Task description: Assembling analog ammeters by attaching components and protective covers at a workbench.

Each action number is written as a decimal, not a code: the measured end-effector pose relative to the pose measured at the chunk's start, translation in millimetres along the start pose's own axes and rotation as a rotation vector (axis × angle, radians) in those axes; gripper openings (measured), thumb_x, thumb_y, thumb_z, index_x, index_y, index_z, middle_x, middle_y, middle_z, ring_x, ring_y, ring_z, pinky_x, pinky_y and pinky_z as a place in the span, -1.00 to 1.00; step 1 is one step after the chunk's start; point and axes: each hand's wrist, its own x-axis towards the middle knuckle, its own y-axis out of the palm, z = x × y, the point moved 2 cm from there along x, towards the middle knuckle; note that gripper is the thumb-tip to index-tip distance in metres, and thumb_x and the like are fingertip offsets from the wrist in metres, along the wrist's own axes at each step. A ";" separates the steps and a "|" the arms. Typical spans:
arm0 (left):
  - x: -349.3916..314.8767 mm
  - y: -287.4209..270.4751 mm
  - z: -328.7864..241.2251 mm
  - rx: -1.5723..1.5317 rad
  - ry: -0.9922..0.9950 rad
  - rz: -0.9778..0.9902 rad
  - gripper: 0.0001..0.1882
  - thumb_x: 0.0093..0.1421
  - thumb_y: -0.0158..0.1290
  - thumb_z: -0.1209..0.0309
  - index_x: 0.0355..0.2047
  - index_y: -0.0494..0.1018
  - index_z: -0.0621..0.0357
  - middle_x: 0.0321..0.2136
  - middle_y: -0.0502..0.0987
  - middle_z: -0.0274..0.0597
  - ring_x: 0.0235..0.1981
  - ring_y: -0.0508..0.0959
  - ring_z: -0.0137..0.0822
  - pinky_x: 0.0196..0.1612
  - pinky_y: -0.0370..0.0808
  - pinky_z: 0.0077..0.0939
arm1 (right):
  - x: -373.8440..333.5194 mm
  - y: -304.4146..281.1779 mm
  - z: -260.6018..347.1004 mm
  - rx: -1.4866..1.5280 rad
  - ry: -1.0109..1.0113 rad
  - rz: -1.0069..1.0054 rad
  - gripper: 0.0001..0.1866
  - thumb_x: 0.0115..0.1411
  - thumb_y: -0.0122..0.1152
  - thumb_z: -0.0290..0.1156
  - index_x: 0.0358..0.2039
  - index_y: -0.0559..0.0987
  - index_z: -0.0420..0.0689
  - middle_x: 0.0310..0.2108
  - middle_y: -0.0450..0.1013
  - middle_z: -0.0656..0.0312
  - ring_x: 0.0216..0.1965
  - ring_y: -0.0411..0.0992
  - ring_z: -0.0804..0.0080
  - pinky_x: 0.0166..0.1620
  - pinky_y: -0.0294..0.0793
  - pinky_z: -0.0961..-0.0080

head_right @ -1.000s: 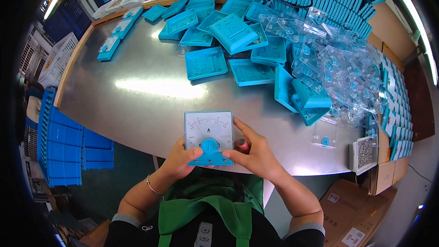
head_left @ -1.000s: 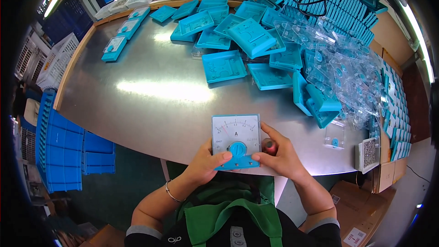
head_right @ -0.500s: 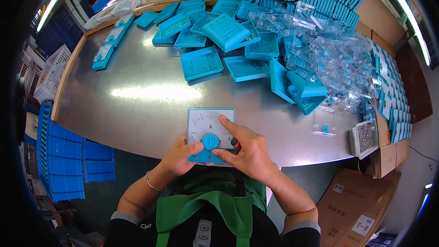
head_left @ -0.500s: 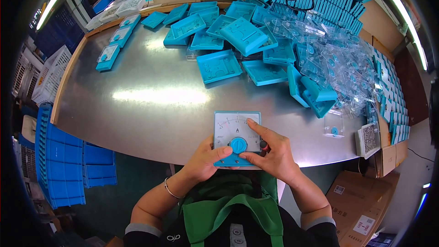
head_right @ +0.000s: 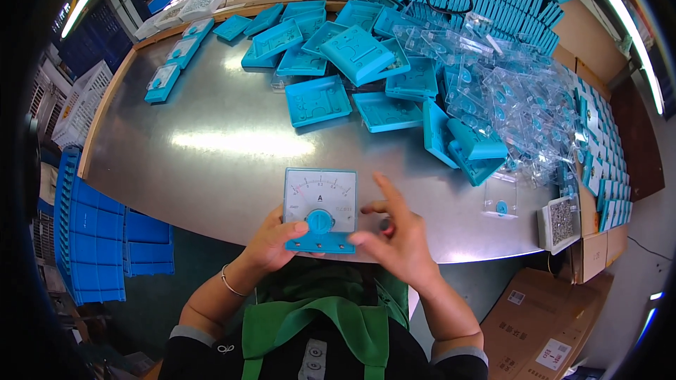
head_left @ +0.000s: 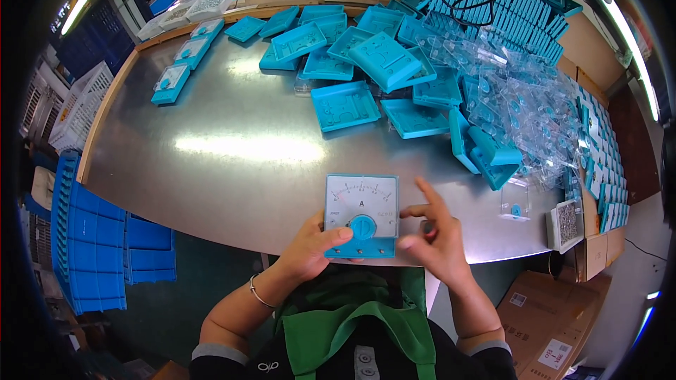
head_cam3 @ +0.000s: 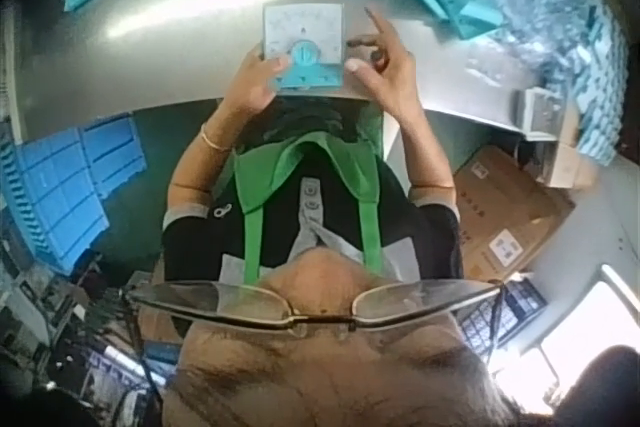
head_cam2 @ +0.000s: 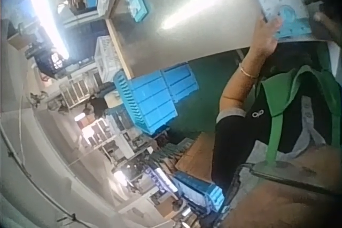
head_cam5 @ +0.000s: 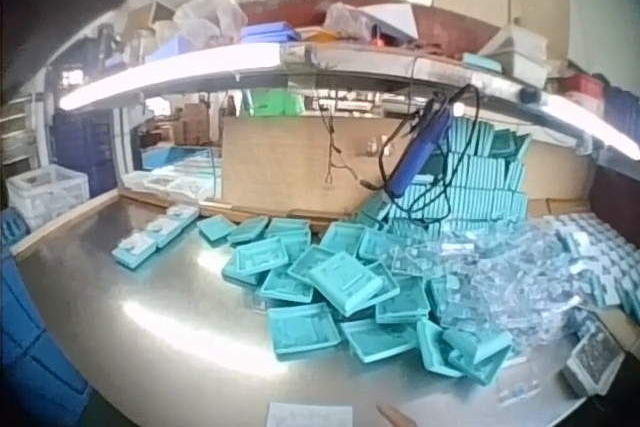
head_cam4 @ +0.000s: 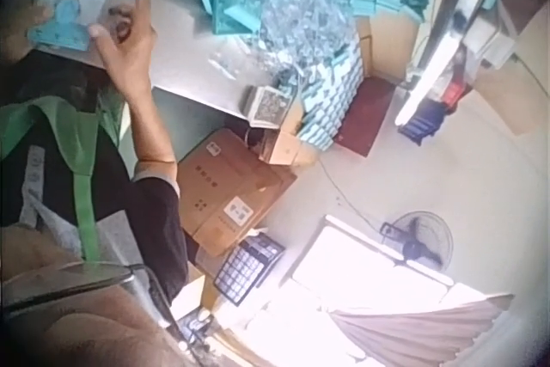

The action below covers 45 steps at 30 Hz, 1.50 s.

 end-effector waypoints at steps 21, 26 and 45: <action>-4.2 29.9 2.6 -0.109 -0.100 0.230 -0.47 0.12 0.07 0.25 0.03 0.25 0.28 -0.19 0.47 -0.11 -0.29 0.54 -0.32 -0.36 0.57 -0.46 | -24.4 43.9 -46.2 1.218 0.395 0.136 -0.76 0.05 0.29 -0.49 -0.23 0.57 -0.19 -0.23 0.53 0.22 -0.24 0.49 0.51 -0.14 0.49 0.54; -2.9 24.4 6.7 -0.103 -0.080 0.207 -0.48 0.12 0.08 0.26 0.02 0.25 0.28 -0.16 0.46 -0.10 -0.27 0.54 -0.31 -0.36 0.57 -0.45 | -28.2 49.4 -59.2 1.042 0.233 0.088 -0.81 0.01 0.30 -0.55 -0.30 0.60 -0.19 -0.30 0.55 0.27 -0.30 0.49 0.57 -0.20 0.49 0.58; -5.1 22.1 5.9 -0.102 -0.044 0.166 -0.43 0.12 0.11 0.23 0.06 0.20 0.25 -0.13 0.43 -0.10 -0.24 0.53 -0.29 -0.34 0.56 -0.40 | -37.5 62.8 -49.7 0.889 0.157 -0.091 -0.75 -0.05 0.34 -0.57 -0.29 0.58 -0.22 -0.33 0.55 0.27 -0.32 0.48 0.59 -0.21 0.47 0.60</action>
